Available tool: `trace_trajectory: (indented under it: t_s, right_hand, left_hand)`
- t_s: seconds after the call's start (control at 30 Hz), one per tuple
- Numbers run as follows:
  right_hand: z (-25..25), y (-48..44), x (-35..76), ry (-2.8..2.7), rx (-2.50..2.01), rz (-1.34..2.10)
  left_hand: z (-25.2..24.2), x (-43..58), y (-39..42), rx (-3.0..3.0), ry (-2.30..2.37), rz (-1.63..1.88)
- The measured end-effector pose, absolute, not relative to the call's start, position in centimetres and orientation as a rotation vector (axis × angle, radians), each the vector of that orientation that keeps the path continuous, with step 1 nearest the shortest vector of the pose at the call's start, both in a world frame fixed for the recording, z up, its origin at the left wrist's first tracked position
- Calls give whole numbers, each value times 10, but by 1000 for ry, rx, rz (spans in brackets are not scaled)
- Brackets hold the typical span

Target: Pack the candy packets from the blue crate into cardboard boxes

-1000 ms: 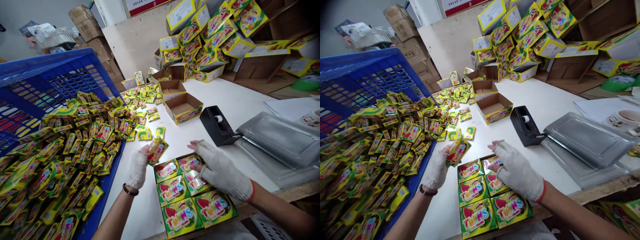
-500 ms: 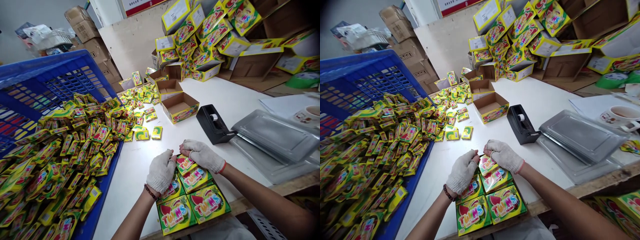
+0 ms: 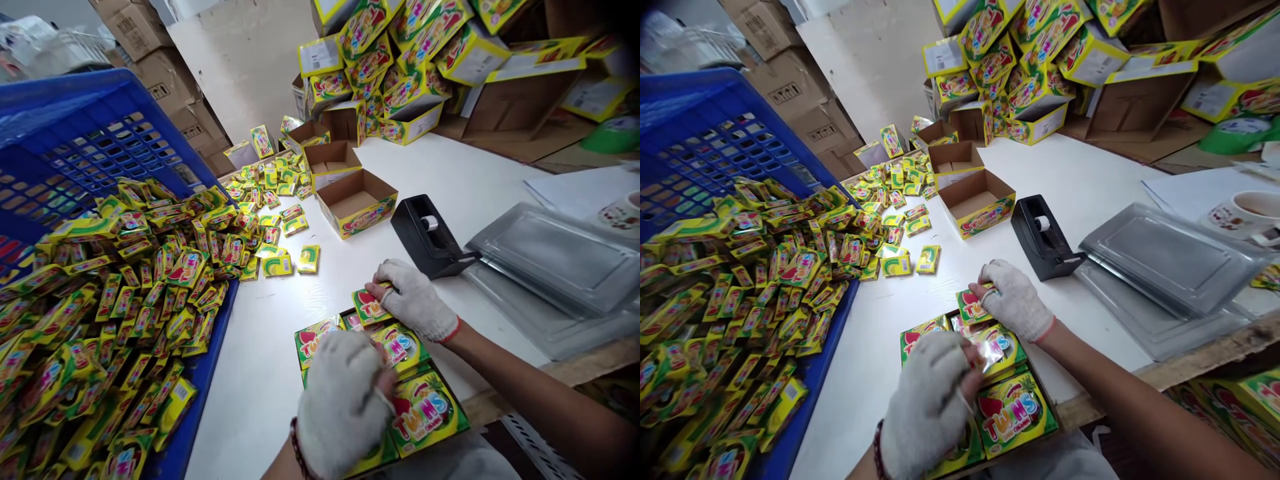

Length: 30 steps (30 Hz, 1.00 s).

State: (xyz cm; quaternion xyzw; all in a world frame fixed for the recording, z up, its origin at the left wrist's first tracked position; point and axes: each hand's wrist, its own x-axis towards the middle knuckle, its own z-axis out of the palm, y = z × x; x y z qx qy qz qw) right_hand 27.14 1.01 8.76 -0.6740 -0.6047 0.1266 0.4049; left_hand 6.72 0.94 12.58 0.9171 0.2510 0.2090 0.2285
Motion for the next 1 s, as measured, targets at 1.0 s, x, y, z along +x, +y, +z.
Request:
trace_trajectory:
  t_s: [1.0]
  right_hand:
    - [89,-12,244,-2013,-1833,-42]
  left_hand:
    - [103,48,46,2795,1100,75]
